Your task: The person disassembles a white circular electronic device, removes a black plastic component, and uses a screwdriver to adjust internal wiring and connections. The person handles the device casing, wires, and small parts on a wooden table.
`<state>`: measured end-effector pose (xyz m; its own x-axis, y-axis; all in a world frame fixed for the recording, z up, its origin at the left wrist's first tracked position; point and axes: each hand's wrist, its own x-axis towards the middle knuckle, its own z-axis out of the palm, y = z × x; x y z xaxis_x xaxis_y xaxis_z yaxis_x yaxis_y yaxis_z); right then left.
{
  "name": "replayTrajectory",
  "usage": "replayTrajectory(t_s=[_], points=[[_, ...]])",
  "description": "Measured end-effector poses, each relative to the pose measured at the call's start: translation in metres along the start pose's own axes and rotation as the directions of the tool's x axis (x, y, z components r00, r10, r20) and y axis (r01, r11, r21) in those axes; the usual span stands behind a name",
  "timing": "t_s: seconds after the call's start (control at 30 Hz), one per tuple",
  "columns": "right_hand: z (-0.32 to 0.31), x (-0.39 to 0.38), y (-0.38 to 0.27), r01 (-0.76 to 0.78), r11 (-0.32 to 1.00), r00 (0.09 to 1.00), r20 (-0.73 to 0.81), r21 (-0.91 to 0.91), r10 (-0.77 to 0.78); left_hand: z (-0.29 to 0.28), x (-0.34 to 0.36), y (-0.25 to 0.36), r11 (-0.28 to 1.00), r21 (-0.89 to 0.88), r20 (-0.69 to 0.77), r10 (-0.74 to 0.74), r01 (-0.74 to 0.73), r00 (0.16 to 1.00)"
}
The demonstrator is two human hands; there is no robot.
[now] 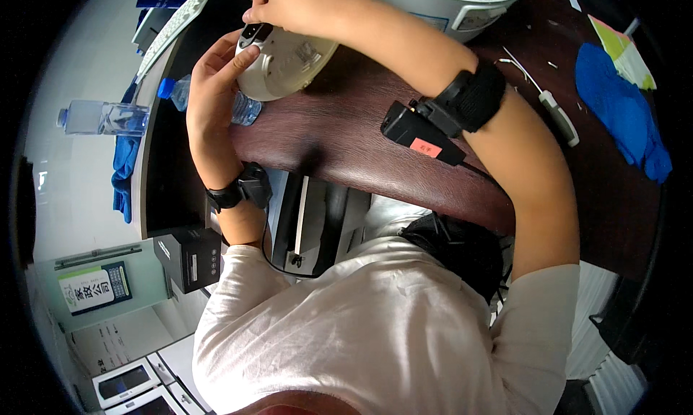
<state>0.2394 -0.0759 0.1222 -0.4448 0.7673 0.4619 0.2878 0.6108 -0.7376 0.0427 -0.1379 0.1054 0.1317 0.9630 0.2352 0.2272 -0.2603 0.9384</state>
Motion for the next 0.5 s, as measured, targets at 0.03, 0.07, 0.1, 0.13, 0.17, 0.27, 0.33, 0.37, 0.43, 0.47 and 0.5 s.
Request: replayTrajectory(t_s=[0.03,0.07,0.1,0.13,0.17,0.27,0.33,0.37,0.43,0.47,0.5], points=[[-0.001,0.003,-0.005,0.144,0.989,0.988,-0.054,-0.018,-0.145,-0.004,-0.001,0.002,1.0,0.016,0.015,-0.012,0.012,1.0],[-0.004,0.007,-0.009,0.158,0.987,0.987,0.001,-0.018,-0.158,-0.009,-0.003,0.003,0.999,0.03,0.03,-0.027,0.026,0.999],[-0.007,0.009,-0.01,0.227,0.97,0.974,-0.001,-0.081,-0.228,-0.012,-0.004,0.004,0.999,0.033,0.014,-0.037,0.036,0.999],[-0.01,0.008,-0.01,0.294,0.945,0.955,-0.001,-0.144,-0.297,-0.015,-0.004,0.005,0.998,0.037,0.0,-0.047,0.047,0.999],[-0.007,0.019,-0.013,0.229,0.958,0.973,0.081,-0.172,-0.218,-0.018,-0.005,0.005,0.998,0.041,-0.013,-0.057,0.057,0.998],[-0.004,0.027,-0.014,0.142,0.988,0.972,0.198,-0.066,-0.127,-0.02,-0.007,0.003,1.0,-0.007,0.052,0.016,-0.016,0.999],[-0.003,0.029,-0.015,0.095,0.994,0.975,0.205,-0.055,-0.082,-0.021,-0.007,0.001,1.0,-0.018,0.042,0.005,-0.004,0.999],[-0.002,0.028,-0.016,0.12,0.992,0.974,0.197,-0.046,-0.109,-0.021,-0.008,0.001,0.999,-0.033,0.049,-0.008,0.01,0.999],[-0.006,0.026,-0.016,0.119,0.992,0.971,0.216,-0.046,-0.106,-0.022,-0.009,0.0,0.999,-0.046,0.055,-0.022,0.025,0.998],[-0.008,0.025,-0.016,0.093,0.994,0.967,0.242,-0.055,-0.077,-0.022,-0.009,0.0,0.999,-0.042,0.056,-0.024,0.026,0.998],[-0.011,0.024,-0.015,0.068,0.996,0.963,0.266,-0.065,-0.048,-0.022,-0.009,0.0,0.999,-0.036,0.051,-0.022,0.023,0.998]])
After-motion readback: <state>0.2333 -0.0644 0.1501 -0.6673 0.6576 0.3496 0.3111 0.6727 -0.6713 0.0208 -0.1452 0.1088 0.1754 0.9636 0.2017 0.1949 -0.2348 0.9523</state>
